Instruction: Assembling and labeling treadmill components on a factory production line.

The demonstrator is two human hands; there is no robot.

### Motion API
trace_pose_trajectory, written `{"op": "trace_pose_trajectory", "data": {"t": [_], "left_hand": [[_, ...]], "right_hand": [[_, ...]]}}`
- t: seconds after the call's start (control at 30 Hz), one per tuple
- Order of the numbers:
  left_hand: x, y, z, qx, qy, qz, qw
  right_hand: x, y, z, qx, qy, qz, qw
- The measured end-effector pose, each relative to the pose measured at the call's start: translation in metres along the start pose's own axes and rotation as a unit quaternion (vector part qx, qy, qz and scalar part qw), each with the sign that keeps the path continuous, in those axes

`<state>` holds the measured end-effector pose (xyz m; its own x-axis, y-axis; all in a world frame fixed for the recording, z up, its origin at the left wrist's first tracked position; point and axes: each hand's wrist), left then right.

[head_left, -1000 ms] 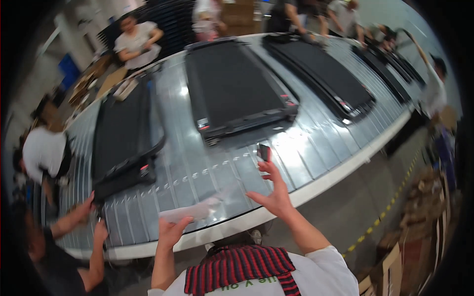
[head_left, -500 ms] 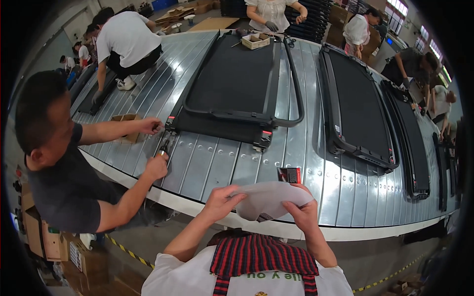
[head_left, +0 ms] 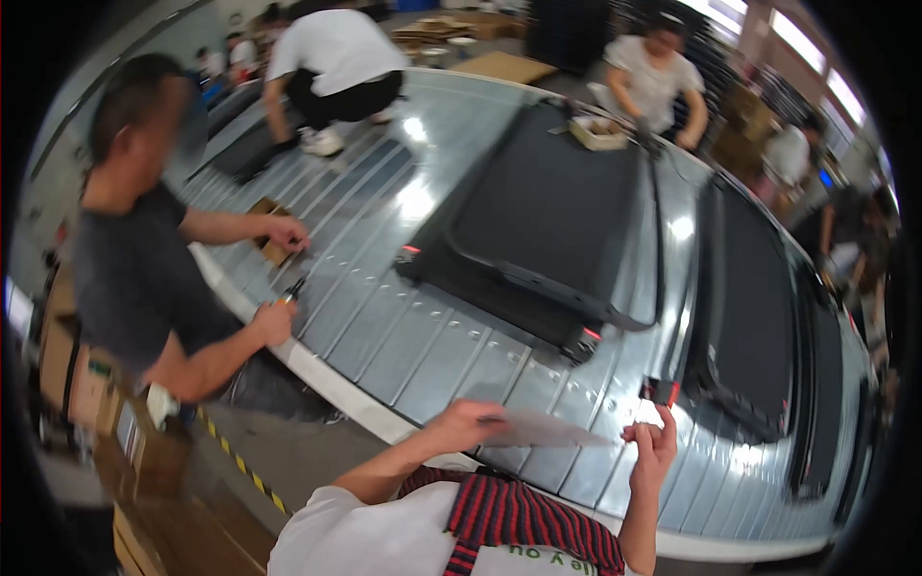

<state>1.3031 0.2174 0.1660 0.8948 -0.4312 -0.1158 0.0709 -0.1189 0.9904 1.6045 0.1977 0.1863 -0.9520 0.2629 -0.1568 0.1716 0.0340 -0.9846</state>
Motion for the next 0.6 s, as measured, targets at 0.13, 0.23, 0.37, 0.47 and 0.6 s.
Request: {"op": "trace_pose_trajectory", "data": {"t": [0.13, 0.23, 0.37, 0.47, 0.6], "left_hand": [[0.007, 0.008, 0.005, 0.054, 0.034, -0.096, 0.993], [0.017, 0.010, 0.009, 0.013, 0.016, -0.117, 0.993], [0.021, 0.008, 0.014, -0.047, -0.005, -0.181, 0.982], [0.024, 0.005, 0.020, -0.058, 0.020, -0.174, 0.983], [0.021, 0.003, 0.015, -0.019, 0.032, -0.181, 0.983]], "right_hand": [[0.014, 0.023, -0.033, 0.034, -0.072, 0.022, 0.997], [0.018, 0.055, -0.070, -0.003, -0.109, 0.074, 0.991], [0.038, 0.062, -0.123, -0.101, -0.108, 0.187, 0.971], [0.068, 0.053, -0.149, -0.186, -0.100, 0.230, 0.950], [0.088, 0.050, -0.153, -0.181, -0.106, 0.246, 0.946]]}}
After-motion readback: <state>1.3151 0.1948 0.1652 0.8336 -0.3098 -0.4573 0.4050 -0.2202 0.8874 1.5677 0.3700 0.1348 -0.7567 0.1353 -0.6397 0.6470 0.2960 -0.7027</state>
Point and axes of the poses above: each hand's wrist, its own z-axis away from the middle knuckle, its own x-axis out of the palm, y = z × x, and after that the axes turned 12 degrees about z, right-handed
